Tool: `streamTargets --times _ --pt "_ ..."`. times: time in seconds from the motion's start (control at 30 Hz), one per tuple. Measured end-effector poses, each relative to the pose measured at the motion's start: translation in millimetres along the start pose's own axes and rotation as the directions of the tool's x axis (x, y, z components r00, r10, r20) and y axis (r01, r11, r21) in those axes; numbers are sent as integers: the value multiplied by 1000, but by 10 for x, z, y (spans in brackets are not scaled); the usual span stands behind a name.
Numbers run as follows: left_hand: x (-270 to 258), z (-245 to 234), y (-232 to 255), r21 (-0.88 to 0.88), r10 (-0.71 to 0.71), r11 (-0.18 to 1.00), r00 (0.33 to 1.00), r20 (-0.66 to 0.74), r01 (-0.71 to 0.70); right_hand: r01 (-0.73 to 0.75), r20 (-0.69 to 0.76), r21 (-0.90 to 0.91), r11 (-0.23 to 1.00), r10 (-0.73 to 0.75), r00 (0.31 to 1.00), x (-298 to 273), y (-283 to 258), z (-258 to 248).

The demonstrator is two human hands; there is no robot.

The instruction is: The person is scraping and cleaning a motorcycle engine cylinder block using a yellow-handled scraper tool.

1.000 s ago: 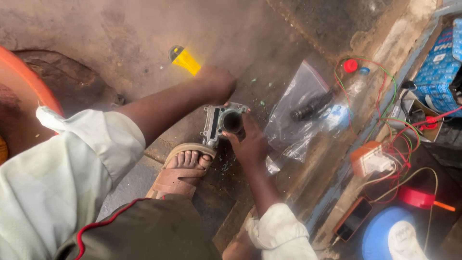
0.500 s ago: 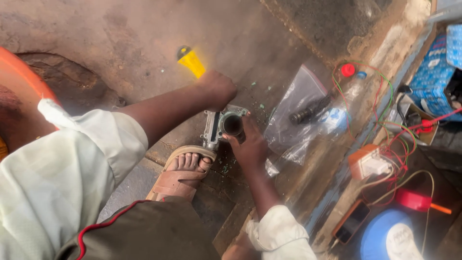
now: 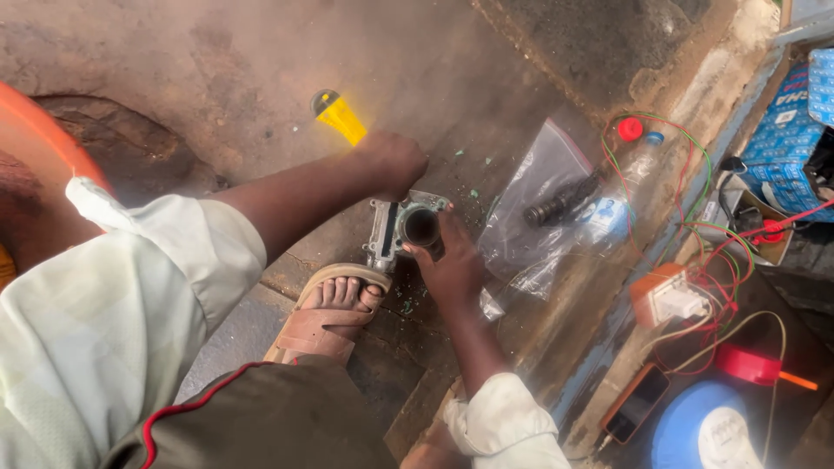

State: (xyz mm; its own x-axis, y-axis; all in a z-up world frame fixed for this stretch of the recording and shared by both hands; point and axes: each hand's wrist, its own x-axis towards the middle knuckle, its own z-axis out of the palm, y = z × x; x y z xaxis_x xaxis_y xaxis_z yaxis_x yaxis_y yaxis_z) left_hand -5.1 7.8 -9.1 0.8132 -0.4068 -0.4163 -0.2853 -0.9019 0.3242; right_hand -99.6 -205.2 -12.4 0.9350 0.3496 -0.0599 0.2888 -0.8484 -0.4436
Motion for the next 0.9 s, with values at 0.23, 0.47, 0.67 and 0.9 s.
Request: streamTargets --times 0.23,0.47,0.67,0.9 --pt "-42 -120 -16 -94 -12 995 1000 12 13 5 -4 -12 1000 -5 1000 19 11 -10" --pt "23 -120 -82 -130 -53 990 999 -2 52 -3 20 -22 1000 3 1000 -7 99 62" --pt "27 -98 -82 -90 -20 996 999 -24 18 -26 41 -26 999 27 999 4 47 26" --pt "106 133 -99 -92 -30 995 1000 -2 30 -9 17 -14 1000 10 1000 5 34 22"
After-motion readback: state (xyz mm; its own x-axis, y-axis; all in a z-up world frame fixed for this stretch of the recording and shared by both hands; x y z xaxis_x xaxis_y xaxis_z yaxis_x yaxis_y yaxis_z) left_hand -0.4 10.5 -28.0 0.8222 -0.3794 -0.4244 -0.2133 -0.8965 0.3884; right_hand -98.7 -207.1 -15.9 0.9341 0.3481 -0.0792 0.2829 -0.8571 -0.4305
